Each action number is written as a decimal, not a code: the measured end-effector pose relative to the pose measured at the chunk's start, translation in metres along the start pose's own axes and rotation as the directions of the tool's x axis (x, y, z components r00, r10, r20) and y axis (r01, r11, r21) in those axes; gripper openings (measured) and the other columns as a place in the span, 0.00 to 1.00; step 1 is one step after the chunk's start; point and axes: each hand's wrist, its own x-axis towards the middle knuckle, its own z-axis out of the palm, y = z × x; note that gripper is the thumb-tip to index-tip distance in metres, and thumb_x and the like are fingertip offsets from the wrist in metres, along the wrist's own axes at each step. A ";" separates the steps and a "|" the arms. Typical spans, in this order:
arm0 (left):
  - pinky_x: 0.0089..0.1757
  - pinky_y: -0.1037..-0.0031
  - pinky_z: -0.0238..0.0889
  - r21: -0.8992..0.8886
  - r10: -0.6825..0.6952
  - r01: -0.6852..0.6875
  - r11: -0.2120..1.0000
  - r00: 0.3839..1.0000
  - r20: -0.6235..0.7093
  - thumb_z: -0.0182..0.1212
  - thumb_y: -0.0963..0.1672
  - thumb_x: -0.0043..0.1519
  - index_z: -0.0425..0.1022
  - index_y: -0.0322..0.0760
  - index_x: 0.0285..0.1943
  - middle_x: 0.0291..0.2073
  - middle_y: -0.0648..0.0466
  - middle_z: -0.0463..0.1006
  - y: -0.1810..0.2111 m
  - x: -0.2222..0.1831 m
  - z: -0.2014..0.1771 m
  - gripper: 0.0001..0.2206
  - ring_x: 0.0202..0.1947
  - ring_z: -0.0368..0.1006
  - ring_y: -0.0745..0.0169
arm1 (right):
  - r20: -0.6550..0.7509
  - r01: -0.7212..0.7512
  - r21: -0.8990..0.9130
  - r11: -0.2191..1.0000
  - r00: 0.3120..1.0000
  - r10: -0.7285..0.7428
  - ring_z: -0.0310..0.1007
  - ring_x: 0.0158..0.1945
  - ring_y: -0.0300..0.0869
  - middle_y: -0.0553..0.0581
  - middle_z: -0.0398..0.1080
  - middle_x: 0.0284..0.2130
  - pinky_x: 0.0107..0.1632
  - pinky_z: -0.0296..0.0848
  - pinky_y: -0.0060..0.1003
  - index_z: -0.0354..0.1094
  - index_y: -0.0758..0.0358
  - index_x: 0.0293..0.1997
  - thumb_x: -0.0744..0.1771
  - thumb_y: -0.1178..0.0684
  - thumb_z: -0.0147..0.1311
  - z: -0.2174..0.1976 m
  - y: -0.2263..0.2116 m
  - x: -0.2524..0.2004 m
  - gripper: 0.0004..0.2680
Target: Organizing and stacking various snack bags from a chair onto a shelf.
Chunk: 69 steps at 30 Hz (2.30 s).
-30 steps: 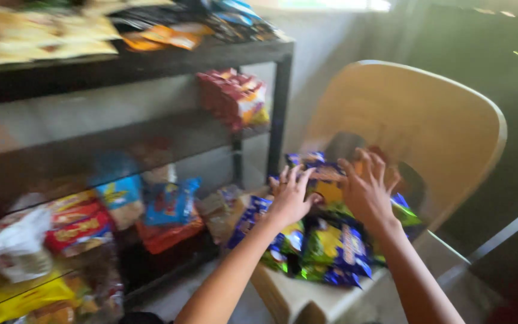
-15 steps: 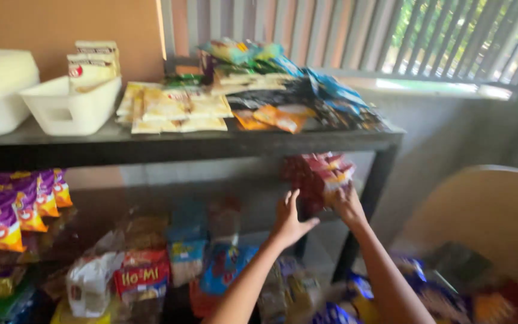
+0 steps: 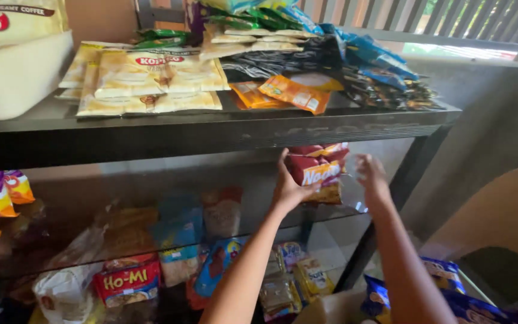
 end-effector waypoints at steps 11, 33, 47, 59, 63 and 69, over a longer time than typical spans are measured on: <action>0.63 0.63 0.57 0.374 -0.177 0.102 0.922 0.969 0.170 0.81 0.51 0.48 0.46 0.29 0.74 0.65 0.40 0.65 0.042 -0.004 -0.152 0.52 0.66 0.63 0.49 | 0.128 -0.060 -0.122 0.991 0.989 0.076 0.65 0.62 0.46 0.57 0.69 0.56 0.61 0.61 0.47 0.44 0.62 0.74 0.65 0.43 0.62 0.081 -0.031 0.007 0.32; 0.54 0.65 0.69 0.094 -0.245 0.244 0.965 0.969 -0.001 0.73 0.51 0.56 0.41 0.36 0.78 0.56 0.42 0.77 0.233 -0.171 -0.115 0.48 0.54 0.77 0.55 | 0.558 0.275 -0.597 0.753 0.817 0.144 0.69 0.65 0.55 0.64 0.69 0.63 0.64 0.67 0.48 0.52 0.54 0.74 0.66 0.40 0.52 0.009 -0.194 -0.291 0.27; 0.66 0.56 0.48 0.038 -0.260 0.280 0.959 0.819 0.512 0.62 0.52 0.66 0.41 0.32 0.81 0.72 0.35 0.59 0.305 -0.289 0.047 0.41 0.73 0.56 0.40 | 0.381 0.382 -0.920 -0.085 0.825 -0.419 0.50 0.76 0.52 0.59 0.56 0.72 0.75 0.45 0.60 0.54 0.59 0.72 0.61 0.61 0.57 -0.068 -0.224 -0.502 0.28; 0.63 0.32 0.30 0.672 -0.212 -0.252 0.696 0.823 0.528 0.67 0.47 0.57 0.64 0.45 0.71 0.76 0.43 0.50 0.297 -0.356 0.015 0.31 0.74 0.38 0.27 | 0.341 0.499 -0.857 0.128 0.735 -0.586 0.56 0.72 0.58 0.62 0.61 0.68 0.70 0.55 0.55 0.63 0.55 0.68 0.61 0.63 0.57 -0.018 -0.207 -0.526 0.26; 0.66 0.35 0.31 0.636 -0.185 -0.239 0.733 0.830 0.526 0.65 0.45 0.59 0.68 0.49 0.69 0.75 0.47 0.54 0.293 -0.363 0.013 0.26 0.76 0.40 0.28 | 0.213 0.499 -0.824 0.268 0.712 -0.670 0.56 0.74 0.60 0.65 0.59 0.68 0.72 0.56 0.54 0.63 0.57 0.67 0.59 0.66 0.57 -0.027 -0.184 -0.534 0.27; 0.66 0.36 0.31 0.604 -0.152 -0.236 0.761 0.840 0.520 0.65 0.45 0.59 0.66 0.53 0.73 0.75 0.46 0.54 0.295 -0.361 0.007 0.29 0.75 0.40 0.27 | 0.025 0.330 -0.908 0.257 0.657 -0.754 0.55 0.71 0.63 0.68 0.58 0.67 0.73 0.55 0.52 0.65 0.57 0.66 0.56 0.67 0.60 -0.063 -0.188 -0.559 0.30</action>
